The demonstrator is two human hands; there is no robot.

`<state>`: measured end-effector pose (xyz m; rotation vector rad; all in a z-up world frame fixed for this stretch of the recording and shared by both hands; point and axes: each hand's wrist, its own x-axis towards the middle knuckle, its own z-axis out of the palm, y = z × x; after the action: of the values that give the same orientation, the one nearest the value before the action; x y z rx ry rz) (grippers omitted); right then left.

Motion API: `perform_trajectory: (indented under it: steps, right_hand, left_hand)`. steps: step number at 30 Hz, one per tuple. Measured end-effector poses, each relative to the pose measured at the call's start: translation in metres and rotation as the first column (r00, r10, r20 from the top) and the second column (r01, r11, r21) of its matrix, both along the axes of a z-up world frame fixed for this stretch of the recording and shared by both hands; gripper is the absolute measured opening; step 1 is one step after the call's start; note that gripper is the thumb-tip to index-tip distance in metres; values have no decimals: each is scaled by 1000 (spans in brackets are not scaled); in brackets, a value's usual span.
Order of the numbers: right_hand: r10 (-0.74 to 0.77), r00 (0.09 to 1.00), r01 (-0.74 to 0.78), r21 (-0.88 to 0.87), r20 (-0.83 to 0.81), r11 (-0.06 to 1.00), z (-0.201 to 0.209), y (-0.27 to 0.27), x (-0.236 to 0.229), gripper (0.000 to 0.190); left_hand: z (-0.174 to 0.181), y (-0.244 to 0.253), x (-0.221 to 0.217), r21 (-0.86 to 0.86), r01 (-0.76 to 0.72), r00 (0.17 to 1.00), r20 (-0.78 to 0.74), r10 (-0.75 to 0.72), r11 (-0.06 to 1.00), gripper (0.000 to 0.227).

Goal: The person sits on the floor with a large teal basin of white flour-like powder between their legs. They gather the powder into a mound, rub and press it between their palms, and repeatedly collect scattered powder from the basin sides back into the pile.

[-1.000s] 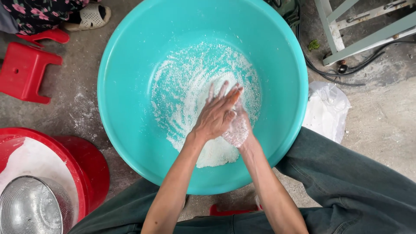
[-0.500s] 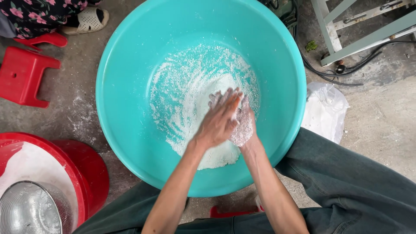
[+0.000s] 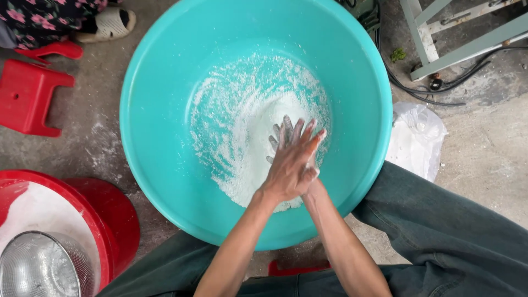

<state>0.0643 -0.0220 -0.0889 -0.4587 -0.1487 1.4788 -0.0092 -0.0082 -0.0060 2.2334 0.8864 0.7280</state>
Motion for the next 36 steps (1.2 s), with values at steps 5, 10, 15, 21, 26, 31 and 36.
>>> perform_trajectory:
  steps: [5,10,15,21,26,31,36]
  right_hand:
    - [143,990,-143,-18,-1,990,41,4,-7,82]
    - [115,993,-118,-103,-39,988,35,12,8,84]
    - [97,980,-75,-130,171,989,33,2,-17,79]
    - [121,983,-150,-232,-135,961,67,17,10,83]
    - [54,964,-54,-8,261,999,48,9,1,73]
    - [225,974,-225,-29,-12,974,67,19,5,80]
    - [78,988,-72,-45,133,996,59,25,16,83]
  left_hand:
    - [14,38,-10,-102,-70,996,40,75,992,89]
    - [0,16,-5,-68,-32,999,-8,31,997,91]
    - [8,37,2,-78,-131,989,60,136,988,90]
    - [-24,17,-9,-141,-76,997,3,78,987,95]
    - [5,21,4,-116,-72,993,83,82,991,88]
    - [-3,39,-5,-203,-190,969,116,216,961,90]
    - [6,1,9,-146,-115,984,121,133,983,79]
